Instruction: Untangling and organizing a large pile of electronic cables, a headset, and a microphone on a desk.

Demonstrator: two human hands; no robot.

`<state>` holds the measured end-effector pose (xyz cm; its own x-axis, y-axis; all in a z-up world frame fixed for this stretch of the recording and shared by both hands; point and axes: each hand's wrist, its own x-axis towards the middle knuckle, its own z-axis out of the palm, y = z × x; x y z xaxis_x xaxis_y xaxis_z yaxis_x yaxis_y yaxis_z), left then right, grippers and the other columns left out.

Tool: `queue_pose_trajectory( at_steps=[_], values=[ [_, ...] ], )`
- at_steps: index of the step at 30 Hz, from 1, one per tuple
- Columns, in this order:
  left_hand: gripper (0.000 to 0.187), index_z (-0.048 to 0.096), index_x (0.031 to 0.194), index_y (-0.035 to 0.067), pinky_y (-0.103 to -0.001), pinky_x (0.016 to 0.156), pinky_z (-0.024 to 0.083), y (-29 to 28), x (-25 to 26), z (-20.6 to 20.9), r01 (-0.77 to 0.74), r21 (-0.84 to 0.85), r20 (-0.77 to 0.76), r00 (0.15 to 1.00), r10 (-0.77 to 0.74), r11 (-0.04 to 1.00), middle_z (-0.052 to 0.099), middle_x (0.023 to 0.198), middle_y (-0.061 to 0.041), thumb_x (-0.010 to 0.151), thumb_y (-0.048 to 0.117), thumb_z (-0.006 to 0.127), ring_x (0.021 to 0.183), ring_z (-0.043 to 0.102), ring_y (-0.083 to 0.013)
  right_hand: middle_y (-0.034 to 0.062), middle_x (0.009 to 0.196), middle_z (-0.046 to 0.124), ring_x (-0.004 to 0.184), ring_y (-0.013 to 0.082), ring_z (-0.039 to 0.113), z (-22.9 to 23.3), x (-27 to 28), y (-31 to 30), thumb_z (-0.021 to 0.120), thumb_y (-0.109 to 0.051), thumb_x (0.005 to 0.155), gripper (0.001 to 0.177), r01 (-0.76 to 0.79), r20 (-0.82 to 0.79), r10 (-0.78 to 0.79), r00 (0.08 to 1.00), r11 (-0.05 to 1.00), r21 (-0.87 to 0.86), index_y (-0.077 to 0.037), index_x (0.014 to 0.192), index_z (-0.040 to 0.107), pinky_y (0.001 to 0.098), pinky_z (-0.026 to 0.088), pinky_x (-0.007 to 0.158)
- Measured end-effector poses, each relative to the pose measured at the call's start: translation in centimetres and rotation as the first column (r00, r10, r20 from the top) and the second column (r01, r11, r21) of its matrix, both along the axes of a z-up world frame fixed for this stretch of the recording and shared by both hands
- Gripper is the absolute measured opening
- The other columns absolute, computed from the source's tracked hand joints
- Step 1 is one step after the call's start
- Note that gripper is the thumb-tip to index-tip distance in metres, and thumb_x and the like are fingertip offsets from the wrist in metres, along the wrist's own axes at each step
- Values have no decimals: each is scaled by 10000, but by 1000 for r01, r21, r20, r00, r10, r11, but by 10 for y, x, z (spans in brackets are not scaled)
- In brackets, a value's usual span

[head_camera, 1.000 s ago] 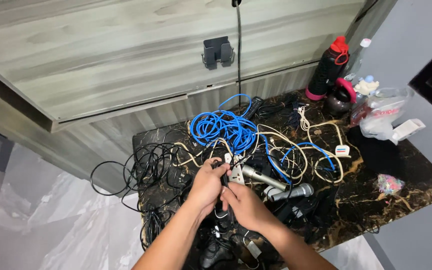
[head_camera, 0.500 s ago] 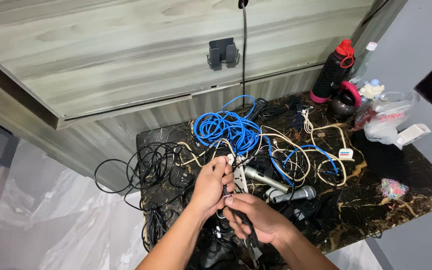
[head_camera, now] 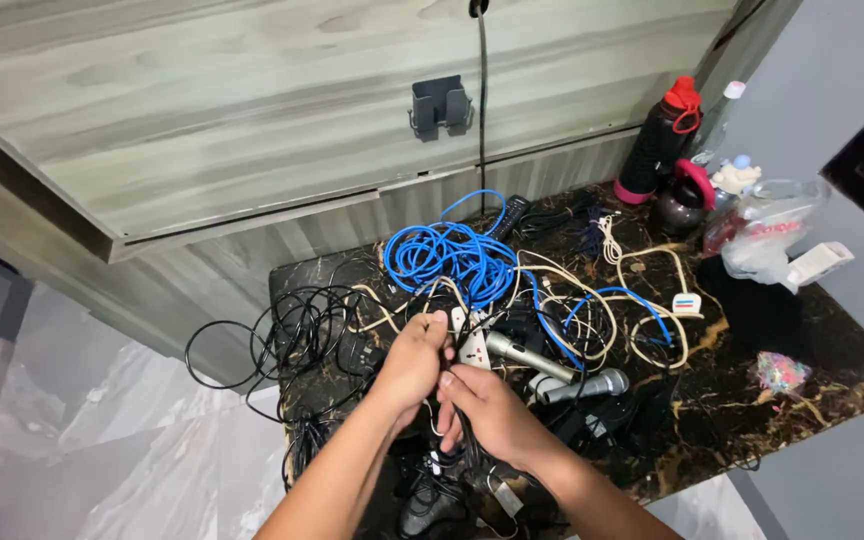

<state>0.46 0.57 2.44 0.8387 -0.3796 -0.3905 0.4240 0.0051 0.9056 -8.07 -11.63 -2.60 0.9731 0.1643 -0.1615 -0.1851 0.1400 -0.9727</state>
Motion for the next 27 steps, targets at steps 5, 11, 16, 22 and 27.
queue_pose_trajectory(
  at_steps=[5, 11, 16, 22, 27],
  values=[
    [311, 562, 969, 46, -276, 585, 460, -8, 7, -26, -108, -51, 191, 975, 116, 993, 529, 726, -21, 1062, 333, 484, 619, 508, -109, 120, 726, 726, 626, 177, 717, 35, -4, -4, 500, -250, 1044, 312, -37, -61, 33, 998, 997, -62, 4, 900, 608, 284, 553, 603],
    [278, 532, 927, 57, -286, 589, 456, -15, 22, -35, -170, -208, 121, 973, 198, 963, 509, 729, 5, 1063, 294, 480, 617, 478, -109, 152, 730, 735, 617, 189, 719, 43, -8, -12, 528, -260, 1041, 339, -98, -61, 94, 994, 993, -73, 14, 862, 616, 291, 569, 610],
    [275, 551, 914, 81, -278, 587, 429, -11, 23, -23, -109, -174, 132, 982, 133, 979, 505, 723, 3, 1063, 294, 462, 612, 471, -114, 127, 973, 768, 683, 181, 752, 65, -9, -9, 492, -287, 1010, 283, -65, -26, 62, 998, 989, -137, -49, 1027, 643, 268, 571, 655],
    [335, 542, 886, 52, -259, 624, 425, -13, 23, -33, -93, -131, 216, 969, 120, 987, 509, 746, 5, 1091, 306, 465, 659, 465, -97, 168, 932, 763, 682, 206, 734, 31, 3, -12, 410, -326, 1053, 426, 14, -181, 16, 983, 987, 161, 27, 1066, 648, 310, 600, 675],
    [278, 538, 905, 71, -292, 603, 459, -14, 25, -18, -200, -89, 113, 971, 210, 976, 518, 734, 5, 1054, 293, 462, 639, 474, -122, 116, 733, 661, 559, 223, 691, 38, -3, -11, 476, -240, 1059, 284, -120, -170, 163, 972, 964, 237, 20, 1060, 591, 313, 520, 474]
  ],
)
